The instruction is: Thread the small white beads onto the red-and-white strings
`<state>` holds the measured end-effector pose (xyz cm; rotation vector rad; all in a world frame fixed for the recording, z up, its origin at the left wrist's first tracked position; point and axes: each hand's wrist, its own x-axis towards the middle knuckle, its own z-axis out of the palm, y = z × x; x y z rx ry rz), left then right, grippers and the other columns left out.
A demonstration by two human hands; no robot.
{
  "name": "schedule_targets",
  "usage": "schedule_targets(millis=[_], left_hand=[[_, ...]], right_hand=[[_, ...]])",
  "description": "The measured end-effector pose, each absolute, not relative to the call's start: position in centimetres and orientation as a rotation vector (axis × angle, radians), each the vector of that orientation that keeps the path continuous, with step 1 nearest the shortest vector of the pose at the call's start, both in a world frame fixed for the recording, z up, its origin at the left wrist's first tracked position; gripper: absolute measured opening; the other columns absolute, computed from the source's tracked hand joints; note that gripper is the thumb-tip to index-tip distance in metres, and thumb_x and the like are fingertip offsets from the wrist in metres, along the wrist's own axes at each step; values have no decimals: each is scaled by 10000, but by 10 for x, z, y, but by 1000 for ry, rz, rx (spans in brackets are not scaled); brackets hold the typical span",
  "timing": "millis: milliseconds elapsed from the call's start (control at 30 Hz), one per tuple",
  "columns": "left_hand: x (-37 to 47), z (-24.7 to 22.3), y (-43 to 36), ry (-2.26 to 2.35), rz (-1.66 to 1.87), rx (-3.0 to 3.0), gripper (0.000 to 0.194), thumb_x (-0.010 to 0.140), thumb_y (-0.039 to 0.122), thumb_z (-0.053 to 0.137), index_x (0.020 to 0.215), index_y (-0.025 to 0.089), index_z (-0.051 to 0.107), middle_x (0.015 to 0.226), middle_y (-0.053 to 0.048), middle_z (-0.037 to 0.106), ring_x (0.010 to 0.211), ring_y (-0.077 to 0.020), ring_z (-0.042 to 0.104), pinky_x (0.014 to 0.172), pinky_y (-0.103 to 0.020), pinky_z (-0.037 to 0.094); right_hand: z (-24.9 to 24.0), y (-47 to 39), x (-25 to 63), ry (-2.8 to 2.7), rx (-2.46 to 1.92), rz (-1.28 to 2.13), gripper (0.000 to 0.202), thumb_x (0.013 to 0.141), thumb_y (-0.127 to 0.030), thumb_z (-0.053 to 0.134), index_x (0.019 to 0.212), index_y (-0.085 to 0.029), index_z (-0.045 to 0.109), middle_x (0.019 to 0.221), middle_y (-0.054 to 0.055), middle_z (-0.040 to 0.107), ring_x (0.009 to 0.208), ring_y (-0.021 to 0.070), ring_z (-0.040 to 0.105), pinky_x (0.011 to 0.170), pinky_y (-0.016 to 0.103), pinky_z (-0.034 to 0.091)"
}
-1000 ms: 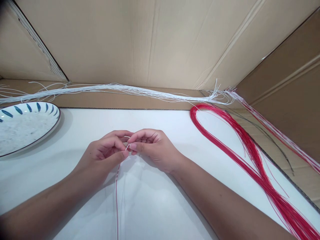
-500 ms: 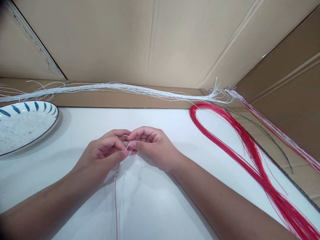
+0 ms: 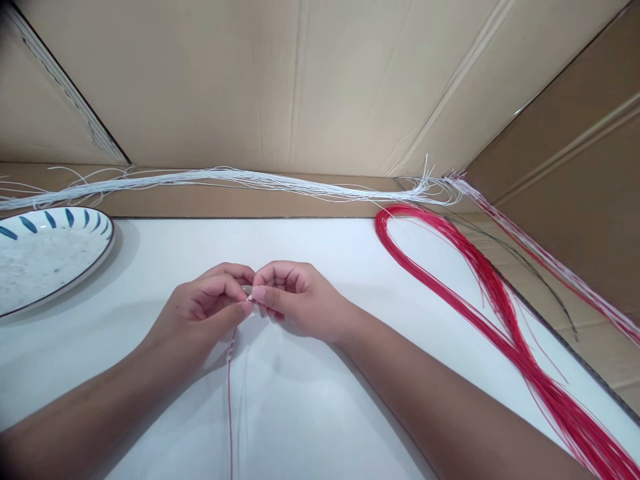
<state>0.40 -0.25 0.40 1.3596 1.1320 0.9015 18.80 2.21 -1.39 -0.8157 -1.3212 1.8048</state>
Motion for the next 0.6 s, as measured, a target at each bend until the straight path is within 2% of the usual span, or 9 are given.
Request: schedule_targets(millis=[133,200,300,367,433,533,567,600], left_hand=[[6,3,0,1110,918,1337,309,876,428,715,696,191,634,1034,-2,637,801,-118,640,666,-247,501],[7,1,1,1060,909,1318,252,889,420,706,774,208,632,1049,0,645,842,-137,668,726,-276,526],[6,-3,1,1019,898,1349,39,896,277,653,885,240,651,1170,-9,637,1010,-193,675,828,-334,535],[5,-4,1,1016,895,1383,148,827,136,600,895,247,672,1245,-10,615,1096,-214,649,868,-350,520],[3,-3,1,1009,885,1392,253,754,74,566,886,248,694,1277,-8,600,1122,-217,634,879,-346,508],[3,-1,1,1043,868,1384,109,840,195,626,865,248,718,1285,-17,597,1061,-203,641,849,-328,508],[3,0,1,1062,869,1392,91,879,277,644,844,246,721,1269,-20,604,1029,-194,642,845,-323,507],[3,0,1,1082,870,1404,153,899,347,651,813,242,720,1248,-23,612,1007,-186,638,844,-318,505]], right_hand=[[-16,22,188,-1336,-720,1828,327,879,-414,775,821,-147,595,659,-38,530,586,75,459,555,225,356],[-18,23,188,-1321,-682,1835,327,891,-423,760,835,-151,586,664,-36,526,584,77,458,545,225,348],[-20,26,190,-1288,-660,1849,335,896,-437,752,848,-161,568,645,-44,526,548,72,452,521,216,330],[-21,27,190,-1268,-673,1841,345,895,-449,751,846,-166,560,630,-50,532,523,66,449,514,212,336],[-22,28,190,-1261,-696,1809,355,886,-463,757,841,-167,566,635,-49,538,524,65,453,515,211,357],[-22,27,187,-1272,-721,1771,376,853,-483,781,829,-168,577,651,-46,541,539,68,457,513,209,375],[-21,26,186,-1284,-730,1766,381,844,-488,787,826,-169,578,649,-46,540,538,70,453,509,209,374],[-20,26,186,-1301,-741,1763,382,839,-493,787,830,-170,582,650,-44,543,536,72,449,500,210,369]])
